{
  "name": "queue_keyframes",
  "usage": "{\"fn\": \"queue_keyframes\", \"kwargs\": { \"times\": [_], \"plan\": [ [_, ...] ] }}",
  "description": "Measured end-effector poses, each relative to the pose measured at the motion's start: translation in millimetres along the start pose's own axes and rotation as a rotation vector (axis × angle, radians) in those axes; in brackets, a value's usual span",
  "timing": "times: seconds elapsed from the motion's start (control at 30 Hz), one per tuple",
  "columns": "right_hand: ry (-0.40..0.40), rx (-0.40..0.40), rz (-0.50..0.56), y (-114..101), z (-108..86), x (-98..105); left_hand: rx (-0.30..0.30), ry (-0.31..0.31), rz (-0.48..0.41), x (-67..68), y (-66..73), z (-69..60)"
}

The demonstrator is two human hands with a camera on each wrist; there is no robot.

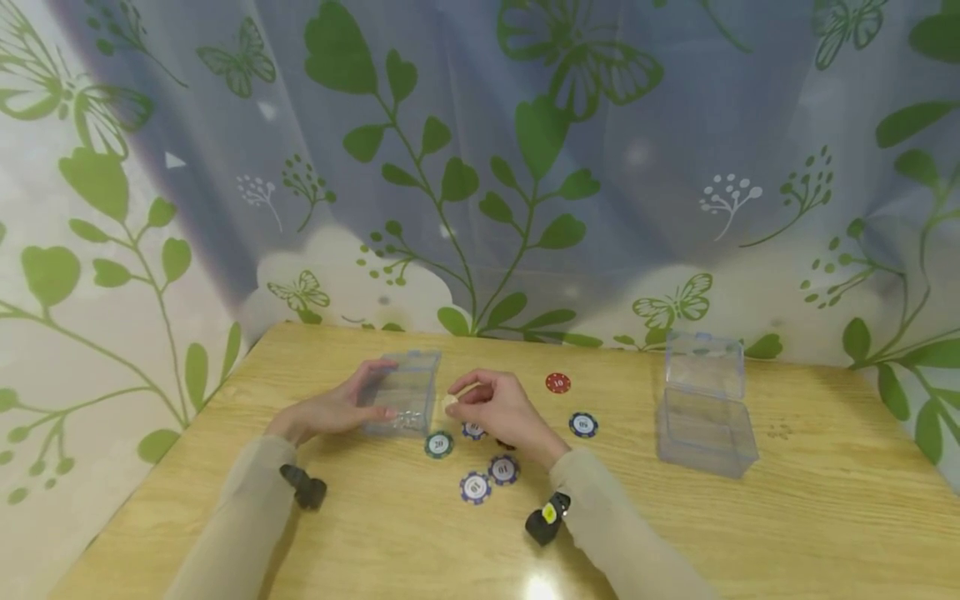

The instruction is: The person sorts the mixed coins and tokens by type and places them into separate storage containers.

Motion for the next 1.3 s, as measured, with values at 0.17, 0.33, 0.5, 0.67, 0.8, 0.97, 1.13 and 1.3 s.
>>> {"fn": "queue_keyframes", "kwargs": {
  "times": [0.17,0.33,0.5,0.67,0.8,0.97,1.13,1.3],
  "plan": [
    [0.034,-0.013,-0.004,-3.7,3.8,-1.9,0.004,0.001,0.001,-0.3,-0.9,-1.3],
    [0.077,-0.021,-0.004,-8.4,7.7,-3.2,0.005,0.011,0.005,0.4,-0.9,-1.5],
    [0.099,-0.021,0.019,-11.4,11.4,-7.2,0.009,0.012,0.005,0.4,-1.5,-0.6],
    [0.129,-0.021,0.016,-12.2,15.5,-9.8,0.011,0.009,0.002,-0.2,-1.2,-0.2],
    [0.169,-0.018,0.021,-14.4,18.9,-10.9,0.011,0.008,-0.005,0.6,-0.8,-0.5],
    [0.191,-0.012,0.04,-15.7,23.0,-13.4,0.005,0.001,-0.004,0.0,-0.3,-0.5],
    [0.195,-0.015,0.049,-17.8,26.8,-16.8,0.008,0.0,-0.003,-0.5,-0.3,-0.3],
    [0.207,-0.003,0.049,-20.5,31.2,-21.2,0.005,-0.002,-0.005,-0.3,0.7,-2.0]
  ]
}}
Point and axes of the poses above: each hand's wrist, its own z-axis towards the middle knuckle, its own x-axis out of the back of the hand, y = z × x, the point moved 9 cm from there along z, towards the middle knuckle, and after that the axes turned 15 degrees about x, right-handed, at the moved point
